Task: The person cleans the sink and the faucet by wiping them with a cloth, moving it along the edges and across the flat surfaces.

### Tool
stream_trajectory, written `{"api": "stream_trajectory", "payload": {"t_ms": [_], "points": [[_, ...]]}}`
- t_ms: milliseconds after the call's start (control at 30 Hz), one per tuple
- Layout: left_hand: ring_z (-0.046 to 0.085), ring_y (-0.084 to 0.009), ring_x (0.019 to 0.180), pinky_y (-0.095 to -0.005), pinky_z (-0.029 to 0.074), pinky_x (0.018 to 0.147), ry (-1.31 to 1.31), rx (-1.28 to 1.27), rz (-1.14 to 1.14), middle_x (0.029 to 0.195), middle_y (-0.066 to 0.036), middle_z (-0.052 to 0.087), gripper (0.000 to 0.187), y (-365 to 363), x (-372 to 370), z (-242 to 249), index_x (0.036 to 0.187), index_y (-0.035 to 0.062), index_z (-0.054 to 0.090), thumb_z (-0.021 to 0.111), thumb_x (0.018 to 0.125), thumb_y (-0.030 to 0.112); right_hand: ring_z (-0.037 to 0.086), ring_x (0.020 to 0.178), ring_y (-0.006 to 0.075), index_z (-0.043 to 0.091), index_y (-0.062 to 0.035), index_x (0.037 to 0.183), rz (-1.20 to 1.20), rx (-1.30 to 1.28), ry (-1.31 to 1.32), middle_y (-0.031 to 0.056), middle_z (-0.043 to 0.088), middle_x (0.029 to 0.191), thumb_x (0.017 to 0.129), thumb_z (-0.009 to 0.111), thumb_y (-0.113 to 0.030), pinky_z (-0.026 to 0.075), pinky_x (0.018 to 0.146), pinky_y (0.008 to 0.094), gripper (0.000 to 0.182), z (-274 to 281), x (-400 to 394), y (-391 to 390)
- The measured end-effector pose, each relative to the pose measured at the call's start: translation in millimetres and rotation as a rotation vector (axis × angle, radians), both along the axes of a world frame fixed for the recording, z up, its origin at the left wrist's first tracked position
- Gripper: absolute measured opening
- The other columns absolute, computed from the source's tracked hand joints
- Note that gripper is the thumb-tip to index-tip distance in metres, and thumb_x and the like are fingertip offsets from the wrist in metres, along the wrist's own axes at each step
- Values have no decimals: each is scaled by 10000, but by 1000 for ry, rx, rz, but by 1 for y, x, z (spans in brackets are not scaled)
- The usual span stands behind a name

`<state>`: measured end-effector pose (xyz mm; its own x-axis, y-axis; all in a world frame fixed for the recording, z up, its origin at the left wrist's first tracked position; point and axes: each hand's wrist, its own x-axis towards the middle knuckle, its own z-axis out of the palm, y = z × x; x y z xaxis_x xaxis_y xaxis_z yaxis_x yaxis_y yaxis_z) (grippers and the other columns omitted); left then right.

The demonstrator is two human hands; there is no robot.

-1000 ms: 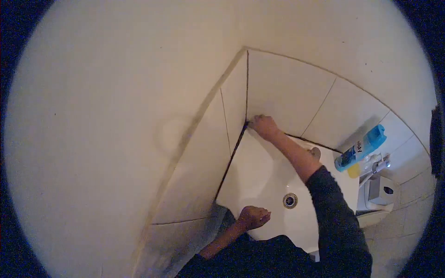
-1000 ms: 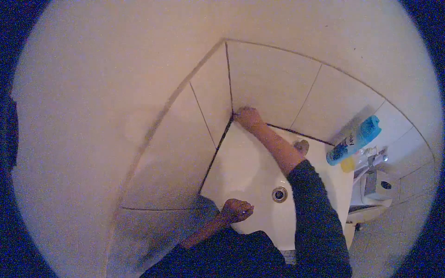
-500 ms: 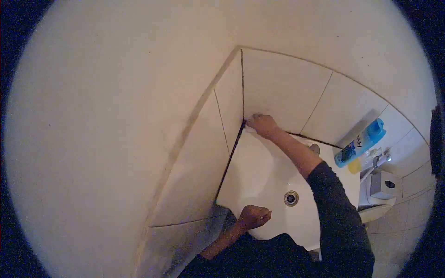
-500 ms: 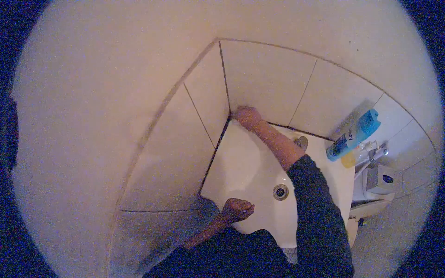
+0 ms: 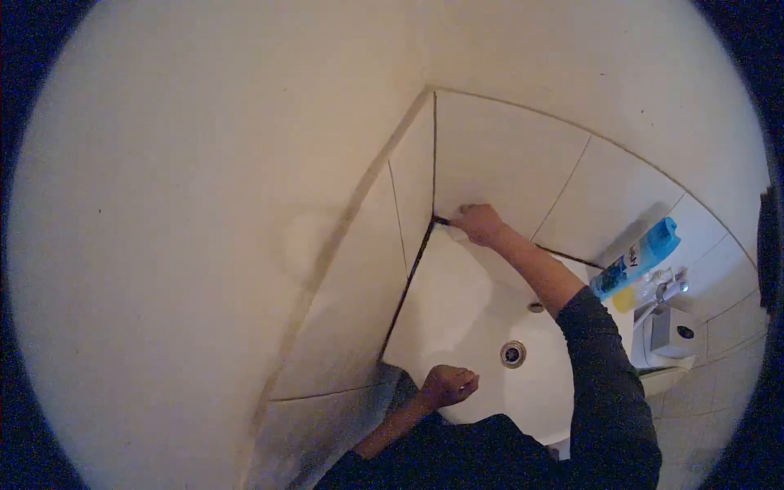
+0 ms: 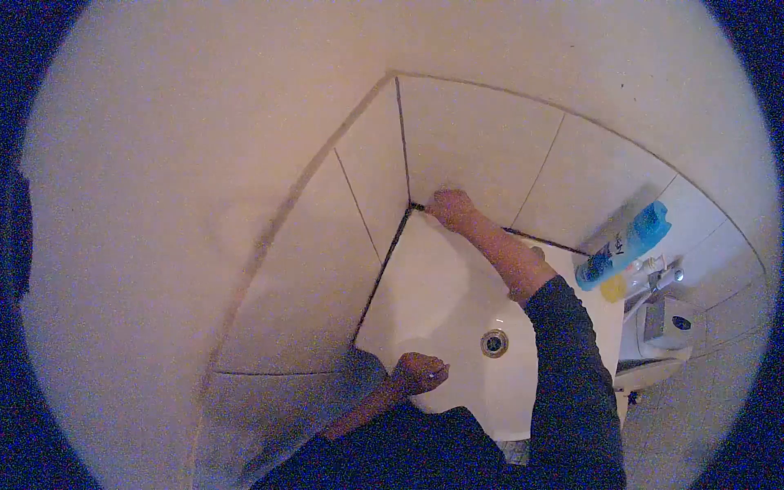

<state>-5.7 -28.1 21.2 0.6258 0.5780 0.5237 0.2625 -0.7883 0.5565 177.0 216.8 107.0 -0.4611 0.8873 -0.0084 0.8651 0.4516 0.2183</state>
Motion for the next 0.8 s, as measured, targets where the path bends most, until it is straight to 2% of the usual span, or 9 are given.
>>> {"api": "stream_trajectory", "payload": {"t_ms": [100, 167, 200, 267, 400, 467, 700, 767, 800], "points": [[510, -215, 422, -331, 429, 407, 20, -6, -6, 504, -58, 509, 226, 0, -1, 2, 550, 91, 472, 562, 739, 177, 557, 829, 281, 537, -202, 1025, 34, 7, -30, 125, 535, 896, 691, 526, -92, 489, 636, 380, 353, -10, -6, 3], [511, -215, 423, -329, 429, 407, 61, 2, -2, 504, -58, 510, 228, -1, 0, 1, 550, 91, 475, 560, 742, 179, 562, 825, 279, 542, -192, 1020, -131, 130, 93, 123, 544, 887, 666, 546, -90, 487, 636, 384, 368, -24, -28, 5], [509, -216, 422, -330, 426, 403, 2, -8, -5, 502, -57, 507, 231, -1, 1, -1, 548, 92, 474, 557, 745, 180, 562, 825, 279, 542, -192, 1020, -129, 128, 95, 123, 544, 887, 666, 546, -90, 487, 636, 384, 368, -24, -30, 4], [507, -217, 421, -332, 423, 399, -58, -18, -11, 499, -56, 504, 234, -1, 2, -6, 547, 92, 474, 554, 747, 181, 565, 844, 292, 572, -144, 958, -11, 112, 121, 139, 560, 876, 787, 450, -177, 484, 667, 407, 213, -20, -31, 0], [503, -218, 420, -338, 416, 394, -28, 10, -9, 492, -54, 493, 237, -2, 2, -9, 544, 95, 471, 548, 752, 179, 564, 855, 291, 572, -129, 957, 45, -6, 138, 142, 552, 917, 782, 456, -146, 485, 678, 412, 211, -11, -22, 4], [503, -219, 420, -339, 415, 394, -41, 25, -9, 490, -55, 489, 239, -2, 0, -7, 543, 96, 469, 544, 755, 178, 565, 862, 289, 571, -155, 979, -132, 60, 117, 140, 552, 930, 767, 473, -118, 484, 678, 415, 236, -11, -33, 8], [508, -229, 427, -342, 421, 402, 60, 9, -20, 509, -63, 506, 238, -2, -1, 1, 552, 89, 481, 524, 767, 182, 569, 844, 295, 589, -172, 961, -20, -10, 137, 138, 562, 908, 781, 478, -182, 480, 670, 414, 211, -1, -24, -21], [509, -229, 429, -341, 423, 404, 136, 20, -35, 512, -62, 509, 236, -2, -2, 0, 554, 87, 483, 525, 766, 183, 548, 893, 293, 518, -237, 1085, -213, -14, 89, 117, 532, 980, 711, 552, -132, 480, 683, 401, 391, -6, -17, -9], [511, -229, 429, -341, 425, 405, 72, 22, -33, 511, -63, 508, 238, -2, -2, -3, 554, 87, 483, 523, 767, 185, 548, 893, 293, 518, -237, 1085, -217, -11, 90, 117, 532, 980, 711, 552, -132, 480, 683, 401, 391, -15, -20, -11]]}}
